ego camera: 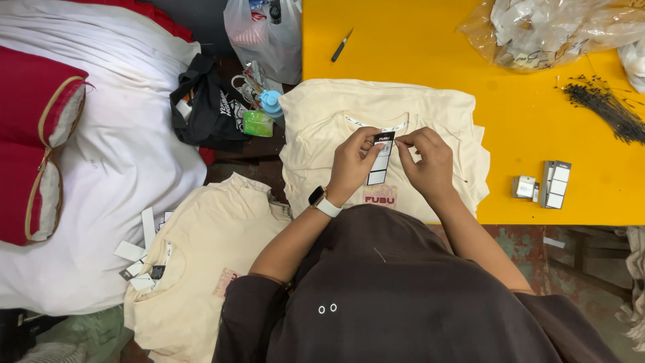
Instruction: The person attaches tags to the necklines of beige t-shirts using a stapler. They pick up a shirt, staple the tag to the collar, and then fold the shirt before placing it on a stack. This process is repeated for multiple shirts on a yellow table.
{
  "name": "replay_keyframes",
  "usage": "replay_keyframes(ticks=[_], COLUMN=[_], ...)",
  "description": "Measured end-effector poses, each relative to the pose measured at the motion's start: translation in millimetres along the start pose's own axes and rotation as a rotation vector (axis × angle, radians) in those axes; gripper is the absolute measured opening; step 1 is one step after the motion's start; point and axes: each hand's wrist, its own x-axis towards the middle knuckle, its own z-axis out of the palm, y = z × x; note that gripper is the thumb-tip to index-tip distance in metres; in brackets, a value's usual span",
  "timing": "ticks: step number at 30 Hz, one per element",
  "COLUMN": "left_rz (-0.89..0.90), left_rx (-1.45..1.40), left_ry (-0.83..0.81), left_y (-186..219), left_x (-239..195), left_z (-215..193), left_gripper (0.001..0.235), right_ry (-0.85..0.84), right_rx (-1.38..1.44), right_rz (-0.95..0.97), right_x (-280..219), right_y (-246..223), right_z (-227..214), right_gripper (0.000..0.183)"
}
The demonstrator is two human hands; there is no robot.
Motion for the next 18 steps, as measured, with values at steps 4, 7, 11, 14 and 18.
replay_keyframes(ticks=[4,7,11,14,18], left_rz=[0.014,0.081,0.147,0.185,0.361], left_rx=[0.027,0.101,0.248,0.383,0.753], left_ry=[0.016,0.015,-0.021,-0.083,-0.196], left_y=[5,14,8,-1,-49], left_x=[-1,-2,-7,-14,-30], left_z=[0,-2,0,2,11], left_gripper=[0.026,0.024,0.022,0.022,0.023], right_ry=[-0.005,-0.016,-0.066,-0.098,-0.241], right_rx=[-0.067,-0.065,-0.042,0.007,0.167], right_rz=[-0.024,-0.046,-0.035,0.0,0.505], right_x=[2,2,-5,-19,-53], right_y=[3,6,16,27,56], right_z=[6,9,17,25,44], right_gripper=[0.004,0.004,0.005,0.006,0.01])
